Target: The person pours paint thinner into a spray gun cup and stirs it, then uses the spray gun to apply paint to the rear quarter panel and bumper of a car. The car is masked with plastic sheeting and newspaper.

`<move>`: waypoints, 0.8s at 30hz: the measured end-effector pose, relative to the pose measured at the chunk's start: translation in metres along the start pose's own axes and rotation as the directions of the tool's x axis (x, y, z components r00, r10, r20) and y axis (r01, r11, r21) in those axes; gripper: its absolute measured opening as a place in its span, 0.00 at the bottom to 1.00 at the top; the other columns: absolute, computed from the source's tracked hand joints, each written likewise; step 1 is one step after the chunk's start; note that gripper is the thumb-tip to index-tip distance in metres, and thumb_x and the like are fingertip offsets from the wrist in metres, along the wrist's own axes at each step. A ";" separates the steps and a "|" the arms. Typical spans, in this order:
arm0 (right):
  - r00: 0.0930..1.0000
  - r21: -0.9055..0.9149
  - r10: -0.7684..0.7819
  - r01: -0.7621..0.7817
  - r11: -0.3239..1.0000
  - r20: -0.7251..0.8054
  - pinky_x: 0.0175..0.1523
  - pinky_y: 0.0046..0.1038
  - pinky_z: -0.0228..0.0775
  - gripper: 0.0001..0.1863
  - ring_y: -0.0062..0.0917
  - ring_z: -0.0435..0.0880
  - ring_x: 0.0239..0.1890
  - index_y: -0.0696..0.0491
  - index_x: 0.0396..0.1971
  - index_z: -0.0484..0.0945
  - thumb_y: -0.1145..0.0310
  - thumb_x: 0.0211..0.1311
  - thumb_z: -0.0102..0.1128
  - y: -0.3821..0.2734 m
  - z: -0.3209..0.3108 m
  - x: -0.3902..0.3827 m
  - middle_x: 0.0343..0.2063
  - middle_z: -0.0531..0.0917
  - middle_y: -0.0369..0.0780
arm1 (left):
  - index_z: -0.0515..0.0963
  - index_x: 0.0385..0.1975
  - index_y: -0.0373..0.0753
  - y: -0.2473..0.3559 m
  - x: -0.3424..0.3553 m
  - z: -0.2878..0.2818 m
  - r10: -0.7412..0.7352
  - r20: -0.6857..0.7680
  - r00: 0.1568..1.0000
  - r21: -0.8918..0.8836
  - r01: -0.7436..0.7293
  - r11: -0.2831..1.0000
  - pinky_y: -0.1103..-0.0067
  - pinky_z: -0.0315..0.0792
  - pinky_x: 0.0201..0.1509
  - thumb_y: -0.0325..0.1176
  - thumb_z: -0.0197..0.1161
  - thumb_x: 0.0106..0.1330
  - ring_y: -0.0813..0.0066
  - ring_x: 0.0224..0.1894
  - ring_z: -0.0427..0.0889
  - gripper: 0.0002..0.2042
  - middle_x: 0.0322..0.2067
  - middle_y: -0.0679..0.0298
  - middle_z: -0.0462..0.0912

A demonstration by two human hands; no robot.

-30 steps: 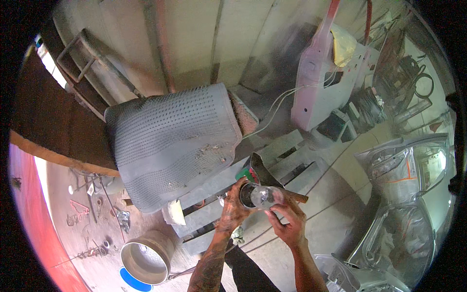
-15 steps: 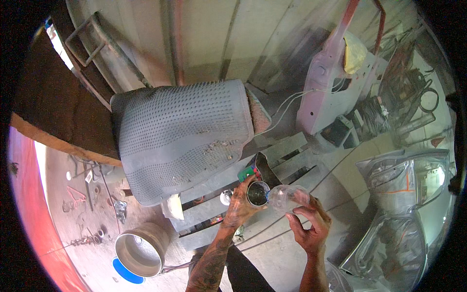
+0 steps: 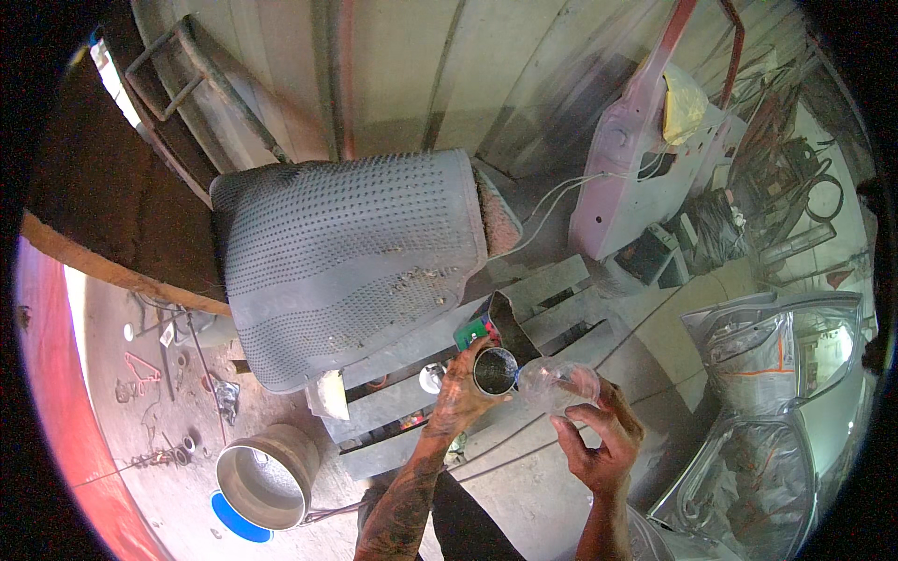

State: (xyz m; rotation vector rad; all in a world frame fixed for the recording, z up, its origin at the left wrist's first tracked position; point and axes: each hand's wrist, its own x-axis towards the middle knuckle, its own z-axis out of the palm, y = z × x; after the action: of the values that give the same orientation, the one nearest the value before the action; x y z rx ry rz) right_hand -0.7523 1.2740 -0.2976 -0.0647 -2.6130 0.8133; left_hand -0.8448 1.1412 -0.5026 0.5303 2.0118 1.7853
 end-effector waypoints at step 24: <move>0.999 0.001 0.018 -0.018 1.000 0.030 0.56 0.39 0.79 0.16 0.42 0.89 0.51 0.55 0.39 0.84 0.79 0.51 0.80 0.038 0.048 -0.020 0.50 0.89 0.47 | 0.63 0.74 0.40 -0.013 0.001 0.000 0.082 -0.050 0.995 0.114 -0.076 0.991 0.61 0.68 0.74 0.34 0.90 0.42 0.55 0.66 0.78 0.55 0.63 0.53 0.79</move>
State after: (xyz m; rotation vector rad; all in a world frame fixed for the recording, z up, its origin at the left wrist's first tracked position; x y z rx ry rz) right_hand -0.7555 1.2766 -0.3616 -0.0766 -2.6434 0.8280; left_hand -0.8458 1.1405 -0.5159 0.6093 2.1665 1.7568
